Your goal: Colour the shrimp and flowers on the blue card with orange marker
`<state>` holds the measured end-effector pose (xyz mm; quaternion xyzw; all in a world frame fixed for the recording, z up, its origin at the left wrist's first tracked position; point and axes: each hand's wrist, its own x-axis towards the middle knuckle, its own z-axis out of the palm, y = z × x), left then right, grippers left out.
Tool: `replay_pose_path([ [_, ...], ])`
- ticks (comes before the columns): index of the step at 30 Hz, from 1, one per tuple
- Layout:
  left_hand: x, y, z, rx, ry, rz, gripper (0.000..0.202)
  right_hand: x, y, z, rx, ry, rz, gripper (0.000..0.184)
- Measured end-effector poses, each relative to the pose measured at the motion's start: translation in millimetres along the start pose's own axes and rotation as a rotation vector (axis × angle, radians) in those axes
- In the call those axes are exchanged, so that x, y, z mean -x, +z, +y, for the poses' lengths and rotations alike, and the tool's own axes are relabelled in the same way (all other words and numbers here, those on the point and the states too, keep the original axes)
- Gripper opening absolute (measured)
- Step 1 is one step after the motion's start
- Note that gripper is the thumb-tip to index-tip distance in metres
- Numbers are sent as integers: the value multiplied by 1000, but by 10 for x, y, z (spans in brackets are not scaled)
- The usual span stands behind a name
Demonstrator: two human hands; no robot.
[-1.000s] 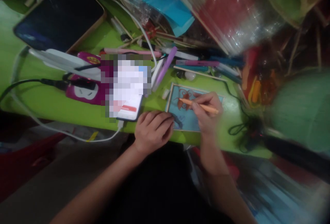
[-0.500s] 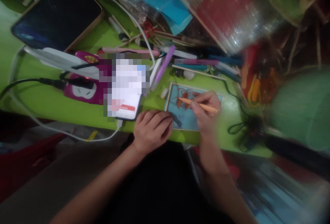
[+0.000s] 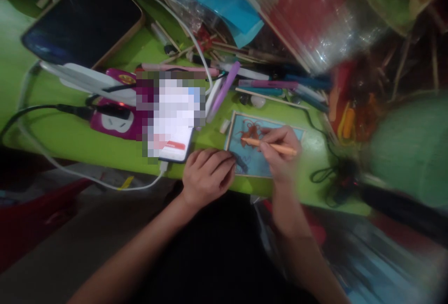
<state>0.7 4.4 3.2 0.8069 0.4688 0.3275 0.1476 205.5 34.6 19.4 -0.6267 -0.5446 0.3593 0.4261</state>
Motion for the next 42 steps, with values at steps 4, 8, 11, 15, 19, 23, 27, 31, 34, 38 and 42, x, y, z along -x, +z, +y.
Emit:
replay_pose_path([
  [4,-5,1,2,2,-6,5,19,1,-1,11,-7,-8,0,10],
  [8,-7,0,6,3,-14,2,19,5,-4,-1,6,10,-16,9],
  [11,-8,-6,8,-5,-8,2,17,12,0,-11,-9,15,-29,8],
  [15,-6,-11,7,-7,-6,5,17,23,9,-5,0,34,-33,10],
  [19,9,-4,2,-2,-12,8,17,26,11,-8,14,65,-46,15],
  [23,23,4,1,1,-21,-12,20,16,11,-29,18,68,-47,16],
  [27,10,2,6,0,-16,3,19,21,15,-22,11,56,-57,17],
  [31,-8,-1,9,-20,-6,9,16,40,19,11,-27,72,-92,17],
  [34,-5,-2,10,-22,-8,2,16,46,17,31,-24,46,-108,14],
  [38,8,-2,6,-18,-11,-3,16,47,19,44,-16,7,-131,10],
  [42,16,5,-2,-9,-10,-4,19,50,24,37,-17,4,-121,10],
])
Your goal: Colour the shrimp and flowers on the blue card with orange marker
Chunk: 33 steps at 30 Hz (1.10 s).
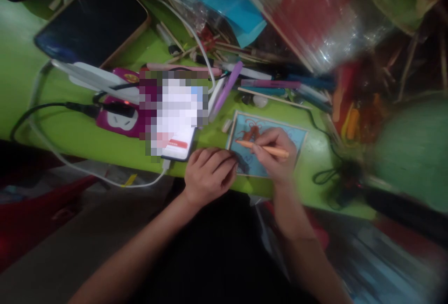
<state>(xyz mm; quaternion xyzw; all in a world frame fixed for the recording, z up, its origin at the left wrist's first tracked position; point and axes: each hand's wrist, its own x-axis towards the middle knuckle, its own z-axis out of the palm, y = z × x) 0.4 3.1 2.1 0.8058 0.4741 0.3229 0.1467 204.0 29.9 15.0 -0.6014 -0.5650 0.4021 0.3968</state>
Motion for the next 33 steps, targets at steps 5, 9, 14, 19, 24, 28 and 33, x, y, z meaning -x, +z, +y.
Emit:
replay_pose_path([
  [5,8,8,-3,-3,7,9,19,2,-32,-19,-72,51,42,15],
  [9,18,7,-5,-9,5,5,19,9,-62,1,-68,41,97,14],
  [14,18,2,0,-2,1,4,20,9,-71,22,-19,28,109,13],
  [19,4,1,3,-8,2,4,18,-5,-68,-4,1,37,94,15],
  [24,-5,-1,2,-2,4,7,18,0,-53,-10,-16,40,75,15],
  [28,-10,-2,9,-4,5,4,18,13,-42,-7,-29,54,53,14],
  [33,-12,-6,11,-2,2,8,17,15,-29,-10,-58,86,45,14],
])
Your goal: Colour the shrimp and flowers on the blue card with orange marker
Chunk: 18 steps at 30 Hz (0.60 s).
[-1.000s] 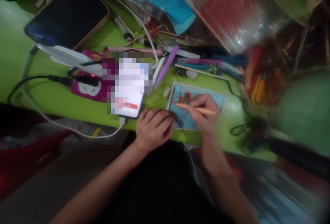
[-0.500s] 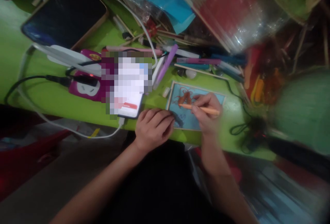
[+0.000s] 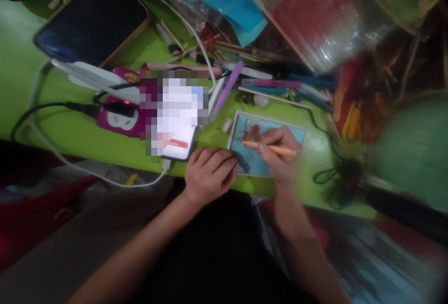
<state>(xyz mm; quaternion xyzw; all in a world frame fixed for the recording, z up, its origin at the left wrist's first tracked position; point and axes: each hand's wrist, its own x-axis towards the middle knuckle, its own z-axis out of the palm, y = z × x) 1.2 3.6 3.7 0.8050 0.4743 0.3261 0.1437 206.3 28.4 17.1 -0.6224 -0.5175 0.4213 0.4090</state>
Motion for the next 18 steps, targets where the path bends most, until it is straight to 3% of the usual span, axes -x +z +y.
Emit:
replay_pose_path([
  [18,-6,-2,5,3,-2,-3,20,0,12,-11,31,19,-54,15],
])
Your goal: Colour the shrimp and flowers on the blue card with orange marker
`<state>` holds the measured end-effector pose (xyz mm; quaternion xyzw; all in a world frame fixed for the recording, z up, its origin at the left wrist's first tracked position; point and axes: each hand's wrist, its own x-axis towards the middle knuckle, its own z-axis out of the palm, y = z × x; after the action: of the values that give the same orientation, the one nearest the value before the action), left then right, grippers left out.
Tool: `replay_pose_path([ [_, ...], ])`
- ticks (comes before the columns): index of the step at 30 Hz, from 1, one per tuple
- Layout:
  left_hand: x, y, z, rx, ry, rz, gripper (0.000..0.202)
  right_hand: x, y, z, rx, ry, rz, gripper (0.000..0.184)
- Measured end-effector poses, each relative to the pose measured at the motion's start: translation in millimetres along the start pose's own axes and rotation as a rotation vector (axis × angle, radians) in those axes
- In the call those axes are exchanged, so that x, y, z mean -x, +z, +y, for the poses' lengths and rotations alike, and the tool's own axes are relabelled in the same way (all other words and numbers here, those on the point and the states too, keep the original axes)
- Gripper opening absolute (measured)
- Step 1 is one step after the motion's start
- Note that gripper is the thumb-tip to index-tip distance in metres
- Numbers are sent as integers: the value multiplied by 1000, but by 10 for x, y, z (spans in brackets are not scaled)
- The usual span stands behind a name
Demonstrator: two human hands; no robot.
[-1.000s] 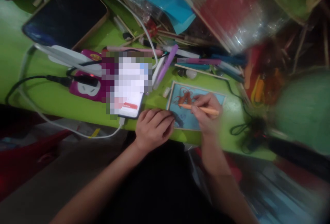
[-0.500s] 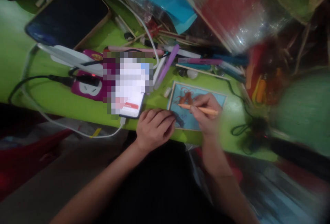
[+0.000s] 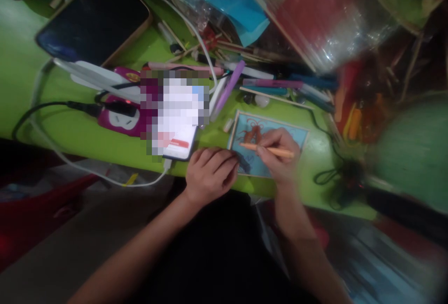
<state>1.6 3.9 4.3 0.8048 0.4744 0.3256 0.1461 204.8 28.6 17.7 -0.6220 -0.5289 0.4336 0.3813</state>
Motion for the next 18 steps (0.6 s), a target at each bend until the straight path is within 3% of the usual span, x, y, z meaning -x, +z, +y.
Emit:
replay_pose_path([
  [14,-2,-4,-5,-20,10,-7,17,11,0,-18,-14,-32,-49,17],
  [16,3,-1,-13,-13,17,-2,17,-12,7,-24,-112,-82,19,15],
  [18,13,4,-23,-5,26,10,19,-61,15,-19,-210,-190,199,15],
])
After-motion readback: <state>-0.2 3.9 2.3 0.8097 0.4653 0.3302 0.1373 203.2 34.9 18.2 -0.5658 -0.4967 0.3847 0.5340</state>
